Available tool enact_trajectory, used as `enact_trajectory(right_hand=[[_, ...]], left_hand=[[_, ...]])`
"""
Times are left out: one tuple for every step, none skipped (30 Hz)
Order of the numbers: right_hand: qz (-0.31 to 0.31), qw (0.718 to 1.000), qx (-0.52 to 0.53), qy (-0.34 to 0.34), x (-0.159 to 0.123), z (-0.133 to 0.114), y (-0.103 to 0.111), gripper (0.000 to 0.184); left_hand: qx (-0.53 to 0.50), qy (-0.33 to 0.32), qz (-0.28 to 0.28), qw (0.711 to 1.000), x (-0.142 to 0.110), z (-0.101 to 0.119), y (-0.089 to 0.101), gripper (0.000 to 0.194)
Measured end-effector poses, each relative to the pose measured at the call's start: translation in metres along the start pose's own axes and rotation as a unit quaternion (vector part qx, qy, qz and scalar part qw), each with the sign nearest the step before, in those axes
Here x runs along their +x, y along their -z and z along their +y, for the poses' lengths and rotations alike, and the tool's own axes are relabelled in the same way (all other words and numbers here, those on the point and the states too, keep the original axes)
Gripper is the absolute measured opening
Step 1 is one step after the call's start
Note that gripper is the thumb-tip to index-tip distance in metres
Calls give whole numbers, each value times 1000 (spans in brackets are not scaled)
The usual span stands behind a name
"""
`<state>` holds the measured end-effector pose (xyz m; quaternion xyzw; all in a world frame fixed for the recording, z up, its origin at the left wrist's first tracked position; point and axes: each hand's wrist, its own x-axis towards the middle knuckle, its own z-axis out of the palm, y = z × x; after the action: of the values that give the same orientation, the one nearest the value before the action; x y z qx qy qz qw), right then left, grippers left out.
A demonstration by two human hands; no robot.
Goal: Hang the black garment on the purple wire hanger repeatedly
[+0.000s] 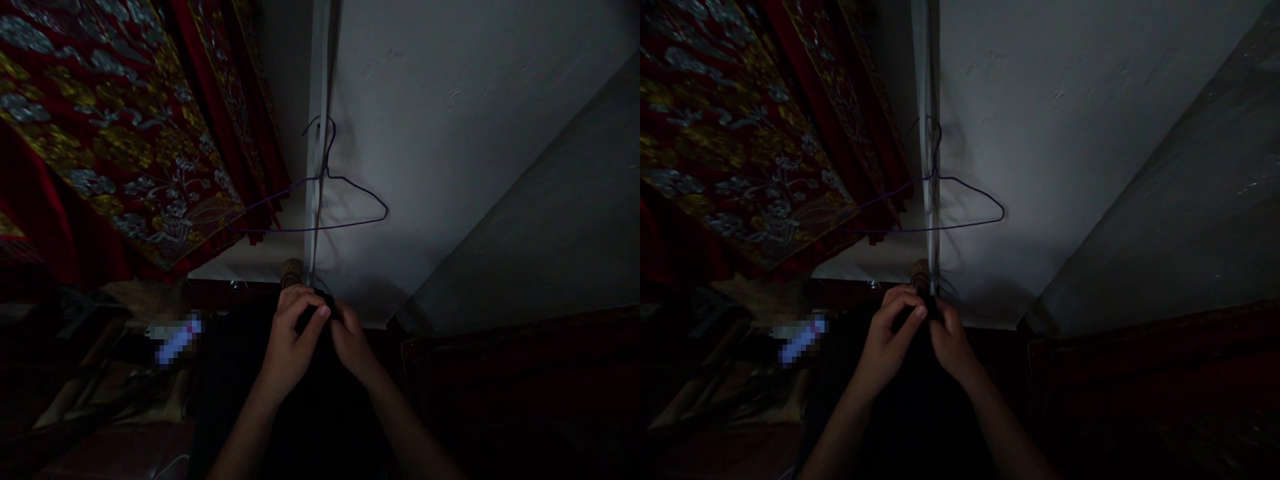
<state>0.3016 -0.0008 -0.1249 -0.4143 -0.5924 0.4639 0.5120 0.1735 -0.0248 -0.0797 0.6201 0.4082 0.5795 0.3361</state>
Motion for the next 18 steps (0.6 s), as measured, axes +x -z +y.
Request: enact_trajectory(right_hand=[[3,999,5,-33,4,-2,3,31],[-6,998,6,-69,8,-4,6,31],[-29,994,9,-106,11,-8,10,31],[-62,988,16,-142,14,-12,15,31],[-101,979,27,-174,18,-17,20,31],[-143,968,40,-201,21,-23,26,30],[-186,956,50,-223,24,-30,32,28],[-224,943,53,-240,28,-37,39,25],[-256,932,48,-252,31,-44,45,22],[-275,926,34,-256,35,-52,52,19],[-282,926,10,-250,39,-61,59,17],[-274,933,-24,-234,44,-69,66,16],[-254,942,-64,-207,48,-77,73,16],[-231,952,-109,-171,53,-85,79,16],[-211,957,-153,-129,59,-91,85,17],[-200,957,-193,-84,65,-97,90,17],[-200,953,-227,-36,72,-101,94,17],[-201,947,-251,12,79,-103,97,16]], left_hand=[[12,-6,4,1000,0,-2,1,13],[3,-2,8,1000,0,-6,3,14],[-28,14,7,999,-1,-10,6,18],[-70,37,4,997,-1,-15,9,25],[-112,63,-8,992,-2,-21,12,33],[-145,87,-29,985,-4,-28,15,41],[-161,105,-64,979,-5,-34,18,44],[-159,115,-111,974,-7,-40,21,44],[-141,116,-165,969,-8,-45,24,43],[-112,106,-214,965,-10,-50,27,41],[-78,88,-254,960,-11,-54,30,38],[-43,67,-284,955,-11,-58,33,35],[-7,47,-307,950,-10,-61,37,31],[31,30,-321,946,-7,-64,42,27],[71,18,-327,942,-4,-67,49,25],[110,11,-323,940,1,-70,56,22],[145,8,-307,941,6,-73,65,20],[171,10,-278,945,12,-75,74,17]])
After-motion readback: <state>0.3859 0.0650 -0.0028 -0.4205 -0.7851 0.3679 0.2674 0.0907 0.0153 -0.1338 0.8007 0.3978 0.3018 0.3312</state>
